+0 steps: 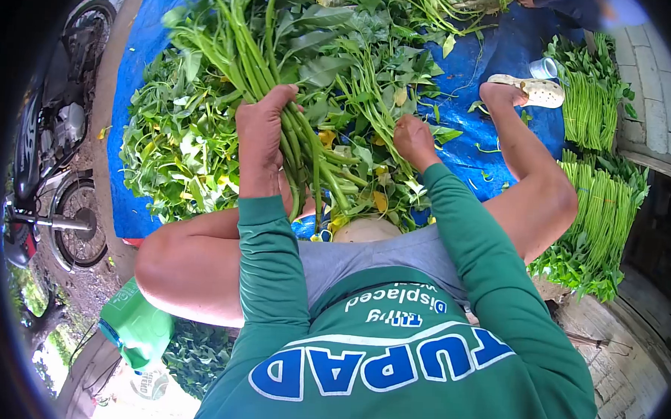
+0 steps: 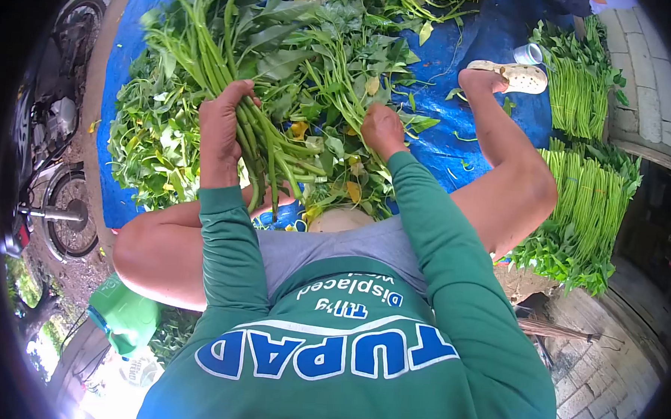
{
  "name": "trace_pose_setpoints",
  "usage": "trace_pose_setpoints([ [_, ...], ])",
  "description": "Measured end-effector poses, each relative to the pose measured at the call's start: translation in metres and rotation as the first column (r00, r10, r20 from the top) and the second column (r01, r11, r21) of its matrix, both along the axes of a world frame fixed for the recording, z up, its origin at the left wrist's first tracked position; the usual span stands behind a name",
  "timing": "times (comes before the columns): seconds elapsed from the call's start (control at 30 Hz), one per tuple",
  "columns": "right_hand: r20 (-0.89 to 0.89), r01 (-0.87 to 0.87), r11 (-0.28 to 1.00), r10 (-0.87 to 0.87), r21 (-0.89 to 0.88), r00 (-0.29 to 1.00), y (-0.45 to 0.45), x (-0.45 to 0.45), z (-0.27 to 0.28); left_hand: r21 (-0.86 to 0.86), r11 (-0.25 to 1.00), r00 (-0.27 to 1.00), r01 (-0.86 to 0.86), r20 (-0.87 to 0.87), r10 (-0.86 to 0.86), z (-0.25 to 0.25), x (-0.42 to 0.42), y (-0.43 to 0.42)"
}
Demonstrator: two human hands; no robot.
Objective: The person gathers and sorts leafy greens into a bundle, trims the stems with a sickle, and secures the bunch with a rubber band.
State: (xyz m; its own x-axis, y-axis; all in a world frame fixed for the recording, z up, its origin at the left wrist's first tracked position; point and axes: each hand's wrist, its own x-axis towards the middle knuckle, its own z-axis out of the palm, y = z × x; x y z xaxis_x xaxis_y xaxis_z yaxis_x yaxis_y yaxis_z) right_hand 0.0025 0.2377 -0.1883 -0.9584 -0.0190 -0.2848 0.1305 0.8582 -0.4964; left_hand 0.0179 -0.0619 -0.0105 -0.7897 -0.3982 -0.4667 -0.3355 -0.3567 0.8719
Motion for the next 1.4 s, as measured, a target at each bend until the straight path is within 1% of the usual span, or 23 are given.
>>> trace_pose_setpoints([
  [0.1,-0.051,0.051,0.979,-0.062,-0.196,0.997,0.011,-0.014,0.014,0.025,0.999,1.000,0.022,0.012,-0.022,-0.005,-0.002,0.001],
  [0.13,0.106,0.209,0.926,-0.185,-0.313,0.977,0.014,-0.024,0.027,0.039,0.999,0.999,0.025,0.023,-0.026,-0.004,-0.002,0.002],
  [0.17,0.073,0.188,0.924,-0.174,-0.333,0.982,0.019,-0.030,0.041,0.051,0.998,0.999,0.025,0.034,-0.027,-0.003,-0.002,0.003],
  [0.23,0.009,0.141,0.918,-0.148,-0.372,0.989,0.026,-0.036,0.089,0.071,0.997,0.999,0.028,0.029,-0.030,-0.002,-0.001,0.003],
  [0.3,0.065,0.202,0.821,-0.198,-0.534,0.978,0.038,-0.042,0.130,0.074,0.997,0.999,0.022,0.022,-0.023,0.000,0.000,0.001],
  [0.33,0.191,0.364,0.674,-0.320,-0.642,0.928,0.030,-0.037,0.176,0.068,0.998,1.000,0.016,0.021,-0.017,0.001,0.001,0.000],
  [0.4,0.396,0.510,0.394,-0.336,-0.765,0.854,0.046,-0.038,0.184,0.076,0.997,1.000,0.013,0.023,-0.015,0.000,0.002,0.000],
  [0.43,0.492,0.572,0.236,-0.322,-0.786,0.809,0.059,-0.037,0.186,0.088,0.996,1.000,0.016,0.024,-0.018,-0.003,0.001,-0.001],
  [0.47,0.642,0.696,0.306,-0.271,-0.650,0.718,0.070,-0.036,0.169,0.101,0.995,0.999,0.024,0.030,-0.027,-0.006,0.002,0.001],
  [0.57,0.652,0.699,0.251,-0.252,-0.669,0.715,0.067,-0.016,0.188,0.129,0.991,0.997,0.040,0.067,-0.049,-0.005,0.003,0.005],
  [0.6,0.631,0.680,0.215,-0.256,-0.701,0.732,0.067,-0.011,0.188,0.149,0.986,0.994,0.074,0.074,-0.086,-0.009,0.004,0.005],
  [0.7,0.594,0.649,0.185,-0.278,-0.738,0.755,0.062,-0.002,0.187,0.197,0.975,0.989,0.106,0.079,-0.124,-0.015,0.006,0.010],
  [0.73,0.567,0.620,0.194,-0.267,-0.760,0.779,0.060,0.001,0.188,0.188,0.976,0.991,0.110,0.056,-0.123,-0.015,0.007,0.015],
  [0.83,0.490,0.559,0.153,-0.334,-0.815,0.805,0.050,0.005,0.193,0.214,0.969,0.989,0.123,0.051,-0.137,-0.016,0.009,0.026],
  [0.87,0.450,0.528,0.157,-0.361,-0.834,0.817,0.047,0.004,0.195,0.221,0.966,0.985,0.137,0.069,-0.155,-0.020,0.009,0.028],
  [0.97,0.371,0.461,0.117,-0.437,-0.880,0.820,0.037,-0.003,0.203,0.235,0.960,0.986,0.152,0.029,-0.163,-0.033,0.009,0.040],
  [1.0,0.306,0.418,0.162,-0.459,-0.894,0.834,0.032,-0.006,0.207,0.252,0.958,0.989,0.137,0.018,-0.146,-0.034,0.009,0.047],
  [1.1,0.133,0.346,0.301,-0.554,-0.889,0.822,0.015,-0.019,0.215,0.283,0.938,0.977,0.199,0.015,-0.212,-0.048,0.011,0.054],
  [1.13,0.060,0.320,0.359,-0.579,-0.877,0.813,0.006,-0.020,0.221,0.299,0.938,0.983,0.175,-0.004,-0.182,-0.051,0.011,0.060],
  [1.23,-0.143,0.268,0.587,-0.559,-0.764,0.817,-0.016,-0.026,0.217,0.352,0.917,0.978,0.189,0.018,-0.208,-0.057,0.015,0.073],
  [1.33,-0.168,0.180,0.658,-0.429,-0.731,0.888,-0.038,-0.012,0.180,0.398,0.902,0.982,0.169,0.011,-0.189,-0.068,0.019,0.084],
  [1.37,-0.036,0.242,0.652,-0.383,-0.718,0.923,-0.047,-0.001,0.166,0.414,0.896,0.983,0.159,0.014,-0.181,-0.074,0.020,0.086],
  [1.4,0.097,0.303,0.651,-0.333,-0.696,0.938,-0.054,0.013,0.151,0.421,0.890,0.980,0.176,0.009,-0.198,-0.094,0.022,0.089],
])
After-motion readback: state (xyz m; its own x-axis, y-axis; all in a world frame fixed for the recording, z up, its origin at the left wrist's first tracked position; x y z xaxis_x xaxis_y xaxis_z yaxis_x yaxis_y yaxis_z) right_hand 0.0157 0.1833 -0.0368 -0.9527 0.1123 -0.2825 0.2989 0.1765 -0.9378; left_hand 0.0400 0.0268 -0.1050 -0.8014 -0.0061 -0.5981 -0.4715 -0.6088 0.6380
